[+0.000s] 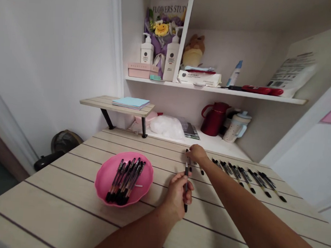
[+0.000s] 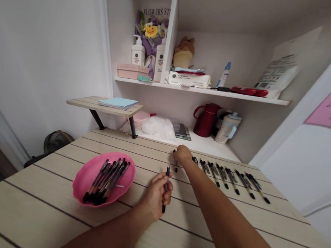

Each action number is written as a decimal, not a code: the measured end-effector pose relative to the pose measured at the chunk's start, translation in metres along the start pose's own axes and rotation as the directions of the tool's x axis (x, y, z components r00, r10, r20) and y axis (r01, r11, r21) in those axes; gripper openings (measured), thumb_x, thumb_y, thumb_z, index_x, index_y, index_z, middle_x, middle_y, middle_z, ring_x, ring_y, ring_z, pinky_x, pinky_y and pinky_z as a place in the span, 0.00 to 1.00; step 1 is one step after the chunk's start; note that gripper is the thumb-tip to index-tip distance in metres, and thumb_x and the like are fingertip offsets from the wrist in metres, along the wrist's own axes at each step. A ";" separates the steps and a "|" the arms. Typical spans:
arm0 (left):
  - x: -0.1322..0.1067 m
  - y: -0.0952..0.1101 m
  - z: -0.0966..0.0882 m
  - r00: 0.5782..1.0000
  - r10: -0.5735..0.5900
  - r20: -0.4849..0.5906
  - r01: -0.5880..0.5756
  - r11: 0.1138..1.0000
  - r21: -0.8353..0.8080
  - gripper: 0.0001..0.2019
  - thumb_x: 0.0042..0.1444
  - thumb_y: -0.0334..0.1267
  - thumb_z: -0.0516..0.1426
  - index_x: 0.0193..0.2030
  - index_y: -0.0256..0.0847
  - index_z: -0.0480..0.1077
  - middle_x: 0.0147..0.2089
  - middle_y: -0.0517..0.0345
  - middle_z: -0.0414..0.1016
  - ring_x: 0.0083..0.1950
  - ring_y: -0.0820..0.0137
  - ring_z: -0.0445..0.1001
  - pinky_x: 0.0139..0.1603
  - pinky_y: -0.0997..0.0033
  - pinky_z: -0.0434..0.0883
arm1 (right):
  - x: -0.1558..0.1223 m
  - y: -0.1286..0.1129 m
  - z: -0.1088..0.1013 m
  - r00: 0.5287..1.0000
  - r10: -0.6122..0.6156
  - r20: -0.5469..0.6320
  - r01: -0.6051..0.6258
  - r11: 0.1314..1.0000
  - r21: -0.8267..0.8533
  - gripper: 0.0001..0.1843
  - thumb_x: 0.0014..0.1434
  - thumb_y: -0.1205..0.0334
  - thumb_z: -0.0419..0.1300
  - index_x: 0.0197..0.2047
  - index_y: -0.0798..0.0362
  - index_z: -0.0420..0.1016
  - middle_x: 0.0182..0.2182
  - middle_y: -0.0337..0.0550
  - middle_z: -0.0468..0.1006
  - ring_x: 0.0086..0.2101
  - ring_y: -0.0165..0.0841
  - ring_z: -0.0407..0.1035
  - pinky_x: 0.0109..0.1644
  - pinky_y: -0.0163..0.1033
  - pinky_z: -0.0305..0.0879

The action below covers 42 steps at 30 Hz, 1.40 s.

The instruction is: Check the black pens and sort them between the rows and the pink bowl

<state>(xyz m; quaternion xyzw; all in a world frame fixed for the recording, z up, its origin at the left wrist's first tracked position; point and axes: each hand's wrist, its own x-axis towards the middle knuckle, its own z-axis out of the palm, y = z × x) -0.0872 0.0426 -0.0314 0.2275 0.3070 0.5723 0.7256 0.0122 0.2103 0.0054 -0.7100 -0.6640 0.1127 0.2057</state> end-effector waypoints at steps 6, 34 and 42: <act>0.002 -0.003 0.000 1.000 -0.002 -0.005 0.002 1.000 -0.020 0.18 0.45 0.43 0.56 0.42 0.38 0.65 0.21 0.64 0.64 0.14 0.82 0.54 0.14 0.79 0.46 | 0.010 -0.008 0.016 0.999 0.009 0.042 -0.002 0.986 -0.164 0.16 0.42 0.67 0.60 0.37 0.60 0.76 0.39 0.61 0.76 0.41 0.45 0.70 0.38 0.41 0.62; 0.001 -0.003 0.001 1.000 0.012 -0.020 -0.011 1.000 0.009 0.18 0.45 0.43 0.57 0.43 0.38 0.66 0.21 0.65 0.64 0.13 0.83 0.54 0.14 0.80 0.46 | -0.024 0.031 -0.009 0.999 0.017 0.043 -0.006 0.967 -0.253 0.13 0.51 0.62 0.51 0.34 0.53 0.77 0.35 0.51 0.78 0.38 0.40 0.72 0.37 0.38 0.62; 0.000 -0.003 0.002 0.999 0.017 -0.028 -0.017 1.000 0.008 0.18 0.44 0.44 0.57 0.42 0.39 0.66 0.22 0.65 0.65 0.14 0.83 0.54 0.15 0.80 0.46 | -0.009 0.014 -0.003 0.999 0.024 0.034 -0.015 0.969 -0.246 0.16 0.52 0.53 0.53 0.36 0.52 0.77 0.36 0.51 0.78 0.39 0.39 0.71 0.39 0.38 0.63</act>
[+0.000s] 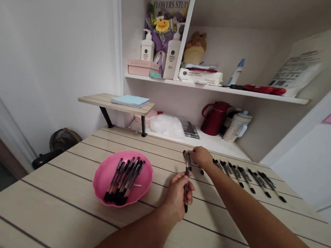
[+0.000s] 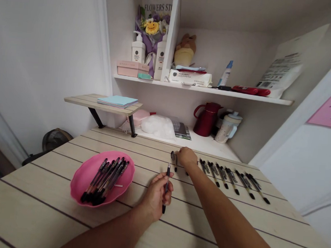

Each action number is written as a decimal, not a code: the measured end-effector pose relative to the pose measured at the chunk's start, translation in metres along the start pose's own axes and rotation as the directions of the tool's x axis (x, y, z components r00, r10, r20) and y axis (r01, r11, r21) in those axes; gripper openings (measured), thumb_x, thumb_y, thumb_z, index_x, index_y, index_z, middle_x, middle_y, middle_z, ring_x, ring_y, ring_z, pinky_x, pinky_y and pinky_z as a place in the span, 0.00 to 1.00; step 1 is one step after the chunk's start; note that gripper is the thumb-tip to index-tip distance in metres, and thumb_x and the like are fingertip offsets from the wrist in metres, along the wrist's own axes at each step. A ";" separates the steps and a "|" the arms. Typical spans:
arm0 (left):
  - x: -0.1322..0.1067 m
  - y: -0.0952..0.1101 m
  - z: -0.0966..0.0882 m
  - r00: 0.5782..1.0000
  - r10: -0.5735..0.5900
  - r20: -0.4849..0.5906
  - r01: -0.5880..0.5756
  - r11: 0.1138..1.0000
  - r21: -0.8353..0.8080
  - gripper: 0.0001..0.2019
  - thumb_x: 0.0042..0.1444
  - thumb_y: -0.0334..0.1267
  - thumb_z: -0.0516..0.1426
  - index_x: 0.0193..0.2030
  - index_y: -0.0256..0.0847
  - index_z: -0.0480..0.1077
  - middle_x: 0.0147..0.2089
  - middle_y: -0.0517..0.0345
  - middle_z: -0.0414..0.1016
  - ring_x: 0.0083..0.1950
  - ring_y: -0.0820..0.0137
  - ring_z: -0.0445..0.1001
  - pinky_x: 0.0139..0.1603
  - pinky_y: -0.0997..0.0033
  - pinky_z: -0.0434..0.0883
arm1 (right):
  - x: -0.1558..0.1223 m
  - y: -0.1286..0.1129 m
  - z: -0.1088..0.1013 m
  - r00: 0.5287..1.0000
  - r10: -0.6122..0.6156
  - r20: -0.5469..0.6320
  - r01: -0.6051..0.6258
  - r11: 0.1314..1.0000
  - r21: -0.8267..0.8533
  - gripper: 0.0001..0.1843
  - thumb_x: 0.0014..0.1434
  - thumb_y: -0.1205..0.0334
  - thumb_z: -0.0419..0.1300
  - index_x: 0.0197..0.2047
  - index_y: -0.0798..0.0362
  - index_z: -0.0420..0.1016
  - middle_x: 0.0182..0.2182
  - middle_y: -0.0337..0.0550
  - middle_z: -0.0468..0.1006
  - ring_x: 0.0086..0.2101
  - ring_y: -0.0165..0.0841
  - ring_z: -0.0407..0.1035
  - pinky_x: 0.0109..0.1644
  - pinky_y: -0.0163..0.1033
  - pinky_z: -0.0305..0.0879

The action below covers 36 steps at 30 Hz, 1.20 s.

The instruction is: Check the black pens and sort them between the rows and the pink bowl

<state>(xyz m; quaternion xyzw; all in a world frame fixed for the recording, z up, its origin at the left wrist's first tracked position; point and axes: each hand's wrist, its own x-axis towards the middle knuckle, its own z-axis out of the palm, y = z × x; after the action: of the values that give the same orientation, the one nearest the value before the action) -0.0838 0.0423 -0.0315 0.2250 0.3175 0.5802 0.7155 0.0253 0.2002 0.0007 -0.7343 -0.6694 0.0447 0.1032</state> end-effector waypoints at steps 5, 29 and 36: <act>0.001 0.001 0.000 0.999 -0.037 -0.009 0.037 0.999 -0.014 0.17 0.44 0.43 0.57 0.41 0.39 0.66 0.21 0.65 0.64 0.14 0.82 0.54 0.15 0.80 0.46 | 0.016 -0.018 0.006 1.000 0.011 0.013 -0.011 0.999 -0.033 0.18 0.50 0.55 0.56 0.40 0.57 0.76 0.41 0.56 0.76 0.42 0.41 0.71 0.41 0.40 0.63; 0.002 -0.001 0.000 1.000 -0.029 0.005 0.029 0.999 -0.017 0.17 0.44 0.43 0.56 0.41 0.38 0.66 0.21 0.64 0.64 0.14 0.82 0.54 0.14 0.79 0.47 | 0.022 -0.008 0.015 0.998 0.046 0.038 -0.044 0.998 -0.039 0.18 0.46 0.61 0.59 0.41 0.59 0.75 0.40 0.58 0.76 0.42 0.42 0.71 0.41 0.40 0.64; 0.001 0.000 0.000 0.999 -0.033 0.001 0.033 0.999 -0.012 0.17 0.44 0.43 0.57 0.41 0.38 0.66 0.21 0.64 0.64 0.14 0.82 0.54 0.15 0.79 0.48 | 0.020 -0.005 0.008 0.998 0.055 0.018 -0.056 0.996 0.068 0.16 0.46 0.60 0.59 0.37 0.59 0.76 0.40 0.59 0.76 0.43 0.44 0.69 0.42 0.42 0.63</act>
<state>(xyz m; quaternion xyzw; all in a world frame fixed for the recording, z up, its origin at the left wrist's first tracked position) -0.0838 0.0433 -0.0321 0.2158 0.3175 0.5701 0.7263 0.0209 0.2208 -0.0049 -0.7483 -0.6476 0.0763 0.1217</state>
